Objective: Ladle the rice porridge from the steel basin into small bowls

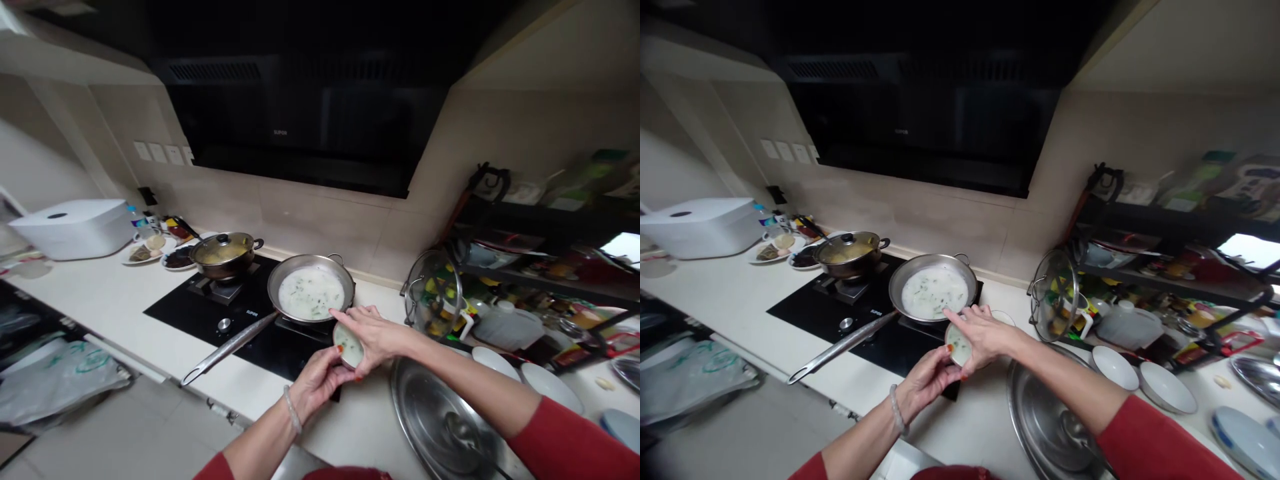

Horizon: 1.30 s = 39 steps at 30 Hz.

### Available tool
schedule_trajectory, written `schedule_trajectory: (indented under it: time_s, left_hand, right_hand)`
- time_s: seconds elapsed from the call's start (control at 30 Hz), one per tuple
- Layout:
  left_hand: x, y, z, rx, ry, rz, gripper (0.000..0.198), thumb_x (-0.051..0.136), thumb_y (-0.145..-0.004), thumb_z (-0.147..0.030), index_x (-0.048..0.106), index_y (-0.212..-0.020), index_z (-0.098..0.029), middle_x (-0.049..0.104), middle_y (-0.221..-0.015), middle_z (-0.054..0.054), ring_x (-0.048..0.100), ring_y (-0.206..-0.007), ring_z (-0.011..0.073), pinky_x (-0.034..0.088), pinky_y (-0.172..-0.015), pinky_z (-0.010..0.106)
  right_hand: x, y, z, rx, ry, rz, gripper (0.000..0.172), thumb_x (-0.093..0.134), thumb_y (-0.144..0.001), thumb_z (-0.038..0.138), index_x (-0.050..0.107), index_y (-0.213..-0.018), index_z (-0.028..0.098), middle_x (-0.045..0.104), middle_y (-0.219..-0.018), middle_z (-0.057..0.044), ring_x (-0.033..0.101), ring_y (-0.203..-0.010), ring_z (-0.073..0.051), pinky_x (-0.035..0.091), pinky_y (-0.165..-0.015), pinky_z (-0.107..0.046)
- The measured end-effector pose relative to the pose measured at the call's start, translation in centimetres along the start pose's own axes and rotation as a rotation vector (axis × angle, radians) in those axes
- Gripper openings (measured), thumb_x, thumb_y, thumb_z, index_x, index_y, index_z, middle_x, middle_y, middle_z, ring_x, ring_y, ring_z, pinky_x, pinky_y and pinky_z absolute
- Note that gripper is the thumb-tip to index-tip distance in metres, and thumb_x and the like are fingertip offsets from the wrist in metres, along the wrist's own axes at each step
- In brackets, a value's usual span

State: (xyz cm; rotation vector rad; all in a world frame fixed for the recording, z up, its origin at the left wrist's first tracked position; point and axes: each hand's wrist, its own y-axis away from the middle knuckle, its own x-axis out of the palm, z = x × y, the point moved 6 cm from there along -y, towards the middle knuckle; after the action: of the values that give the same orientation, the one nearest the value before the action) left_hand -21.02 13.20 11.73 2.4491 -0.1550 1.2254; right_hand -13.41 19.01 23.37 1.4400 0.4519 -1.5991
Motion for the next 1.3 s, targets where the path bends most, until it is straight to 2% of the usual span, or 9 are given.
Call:
schedule_trajectory:
  time_s: [0.13, 0.23, 0.3, 0.4, 0.6, 0.9, 1.07, 1.17, 1.3]
  left_hand:
    - [0.6, 0.7, -4.3, 0.021, -0.018, -0.071, 0.018, 0.064, -0.083, -0.018, 0.062, -0.095, -0.006, 0.069, -0.086, 0.014, 0.069, -0.080, 0.0248, 0.059, -0.077, 0.042]
    - [0.5, 1.1, -8.1, 0.051, -0.035, -0.158, 0.013, 0.060, -0.085, -0.014, 0.060, -0.096, -0.007, 0.068, -0.082, 0.011, 0.069, -0.079, 0.0227, 0.060, -0.076, 0.044]
    - [0.2, 1.3, -10.8, 0.094, -0.039, -0.227, 0.004, 0.056, -0.087, -0.011, 0.059, -0.088, -0.009, 0.065, -0.073, 0.007, 0.067, -0.071, 0.0186, 0.060, -0.075, 0.044]
    - [-0.4, 1.1, -14.4, 0.132, -0.086, -0.286, 0.011, 0.054, -0.088, -0.008, 0.057, -0.077, -0.010, 0.059, -0.062, 0.003, 0.063, -0.061, 0.0143, 0.061, -0.073, 0.046]
    - [-1.9, -0.6, -19.3, 0.164, -0.388, -0.430, 0.018, 0.063, -0.082, -0.011, 0.055, -0.067, -0.012, 0.043, -0.049, -0.007, 0.049, -0.045, 0.0079, 0.061, -0.065, 0.042]
    - [-3.4, -4.2, -22.0, 0.233, -1.015, -0.580, 0.017, 0.071, -0.072, -0.018, 0.059, -0.067, -0.007, 0.058, -0.055, 0.002, 0.059, -0.056, 0.0152, 0.052, -0.056, 0.027]
    - [-2.2, -5.0, -23.3, 0.361, -1.464, -0.618, 0.025, 0.077, -0.056, -0.017, 0.057, -0.070, -0.014, 0.060, -0.071, 0.003, 0.061, -0.077, 0.0213, 0.049, -0.071, 0.030]
    - [-0.6, -4.8, -23.2, 0.498, -1.706, -0.555, 0.032, 0.074, -0.054, -0.012, 0.055, -0.080, -0.014, 0.058, -0.093, 0.007, 0.056, -0.094, 0.0236, 0.045, -0.084, 0.032]
    - [1.8, -3.9, -21.2, 0.772, -2.259, -0.332, 0.037, 0.063, -0.066, -0.010, 0.050, -0.101, -0.014, 0.051, -0.107, 0.011, 0.049, -0.098, 0.0248, 0.045, -0.086, 0.037]
  right_hand:
    - [-4.2, 1.4, -1.7, 0.008, -0.165, -0.221, 0.126, 0.076, -0.056, 0.058, 0.003, -0.154, 0.025, 0.030, -0.152, -0.018, 0.027, -0.135, -0.041, 0.017, -0.107, -0.056]
    - [-4.7, 2.8, -5.8, 0.122, -0.235, -0.388, 0.122, 0.074, -0.060, 0.056, 0.004, -0.154, 0.022, 0.016, -0.159, -0.016, 0.019, -0.142, -0.036, 0.016, -0.111, -0.051]
    - [-2.8, 3.2, -9.5, 0.287, -0.264, -0.401, 0.120, 0.073, -0.062, 0.052, 0.005, -0.153, 0.015, 0.015, -0.158, -0.020, 0.019, -0.142, -0.034, 0.020, -0.111, -0.047]
    - [2.4, 3.3, -14.5, 0.609, -0.228, -0.280, 0.119, 0.073, -0.060, 0.044, 0.005, -0.153, 0.013, 0.017, -0.157, -0.020, 0.018, -0.142, -0.035, 0.025, -0.108, -0.048]
    - [9.2, 2.4, -18.1, 0.814, -0.218, -0.209, 0.117, 0.074, -0.058, 0.036, 0.009, -0.152, 0.012, 0.019, -0.154, -0.025, 0.022, -0.139, -0.041, 0.028, -0.102, -0.055]
    - [12.3, -0.3, -19.9, 0.850, -0.207, -0.124, 0.131, 0.080, -0.047, 0.033, 0.004, -0.153, 0.019, 0.009, -0.157, -0.024, 0.018, -0.141, -0.040, 0.025, -0.103, -0.055]
    - [13.7, -1.4, -20.8, 0.838, -0.225, -0.099, 0.135, 0.081, -0.043, 0.032, 0.003, -0.153, 0.022, 0.004, -0.159, -0.022, 0.014, -0.142, -0.040, 0.025, -0.102, -0.058]
    - [14.3, -1.7, -21.2, 0.825, -0.241, -0.097, 0.135, 0.080, -0.044, 0.032, 0.001, -0.152, 0.024, 0.002, -0.159, -0.022, 0.013, -0.142, -0.041, 0.025, -0.100, -0.060]
    - [14.6, -2.0, -21.4, 0.768, -0.257, -0.113, 0.131, 0.077, -0.047, 0.032, 0.000, -0.152, 0.025, 0.004, -0.159, -0.020, 0.011, -0.142, -0.040, 0.027, -0.099, -0.058]
